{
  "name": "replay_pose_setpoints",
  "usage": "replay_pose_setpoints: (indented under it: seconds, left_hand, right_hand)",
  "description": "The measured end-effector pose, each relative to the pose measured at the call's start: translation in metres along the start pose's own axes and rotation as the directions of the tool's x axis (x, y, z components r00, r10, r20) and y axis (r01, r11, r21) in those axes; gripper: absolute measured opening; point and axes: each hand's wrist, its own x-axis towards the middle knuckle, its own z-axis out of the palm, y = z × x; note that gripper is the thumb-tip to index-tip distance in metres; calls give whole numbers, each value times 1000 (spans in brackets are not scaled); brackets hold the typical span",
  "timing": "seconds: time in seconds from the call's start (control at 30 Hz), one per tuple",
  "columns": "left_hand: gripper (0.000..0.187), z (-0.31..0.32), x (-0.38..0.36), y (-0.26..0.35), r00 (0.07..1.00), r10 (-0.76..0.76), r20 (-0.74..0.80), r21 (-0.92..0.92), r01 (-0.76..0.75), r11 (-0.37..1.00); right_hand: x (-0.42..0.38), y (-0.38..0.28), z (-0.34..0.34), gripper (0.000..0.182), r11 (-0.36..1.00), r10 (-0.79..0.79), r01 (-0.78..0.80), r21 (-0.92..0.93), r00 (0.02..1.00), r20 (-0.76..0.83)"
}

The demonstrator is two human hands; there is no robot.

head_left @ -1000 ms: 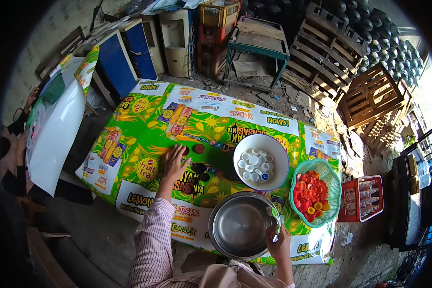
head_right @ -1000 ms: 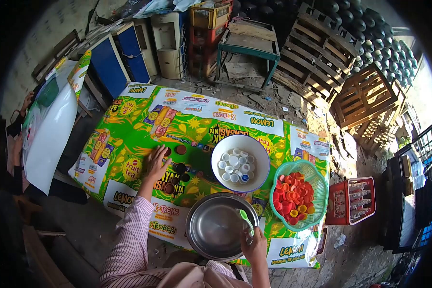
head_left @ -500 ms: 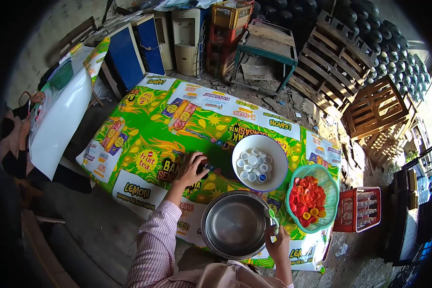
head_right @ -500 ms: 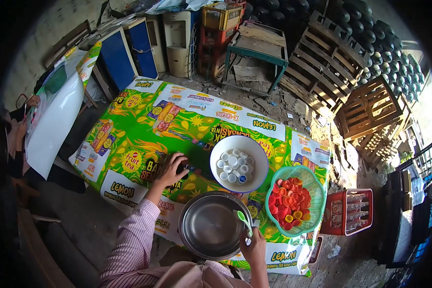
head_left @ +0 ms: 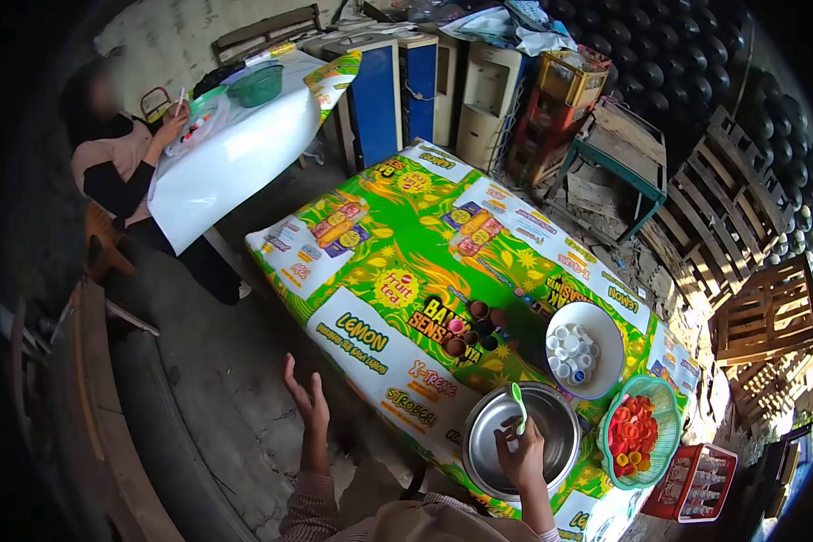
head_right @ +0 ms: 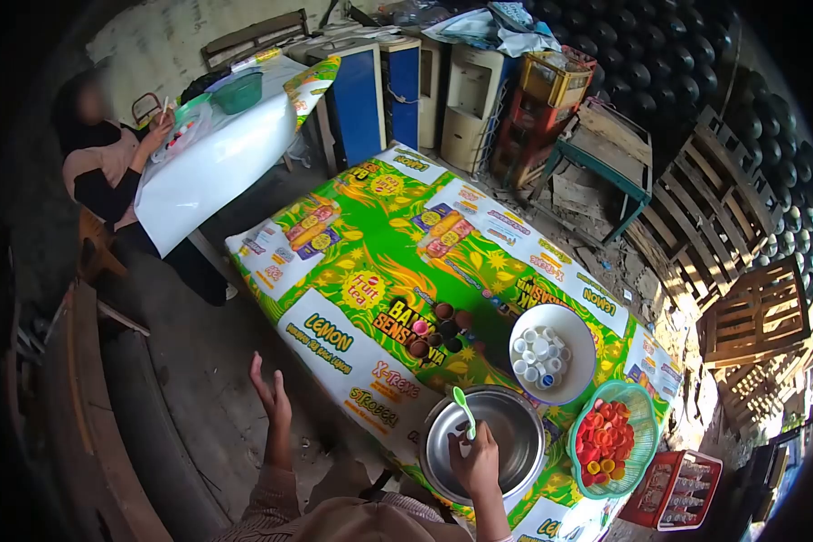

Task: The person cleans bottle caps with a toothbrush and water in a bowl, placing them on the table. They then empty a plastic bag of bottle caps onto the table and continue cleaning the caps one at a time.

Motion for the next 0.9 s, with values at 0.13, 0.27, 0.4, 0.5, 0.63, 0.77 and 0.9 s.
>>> replay_pose_setpoints:
  seconds: [0.13,0.27,0.4,0.5,0.63,0.77,0.9]
  left_hand:
    - [48,-114,-34,-59,923,-239,-302,8,253,967]
    - [46,-197,-42,-85,864,-315,-394,92,378,921]
    - [45,-262,-23,-87,842,-350,-411,52,404,913]
    - [45,-301,2,-105,848,-290,-444,57,349,935]
    - [46,-320,21,-120,821,-347,-453,-8,386,923]
    - [46,-311,47,-141,766,-447,-462,-90,460,883]
    - [46,-299,98,-164,812,-458,-362,-170,426,889]
  right_hand:
    - [10,-43,58,18,991,-98,84,100,985,139]
    - [11,-90,136,26,959,-211,164,230,958,194]
    - [8,-145,205,26,927,-278,216,308,944,176]
    - [12,-168,242,24,885,-283,203,420,949,139]
    - [19,-184,263,5,872,-296,224,435,949,105]
    - [39,-179,289,9,880,-281,226,417,957,76]
    - [73,-201,304,8,938,-140,94,333,983,116]
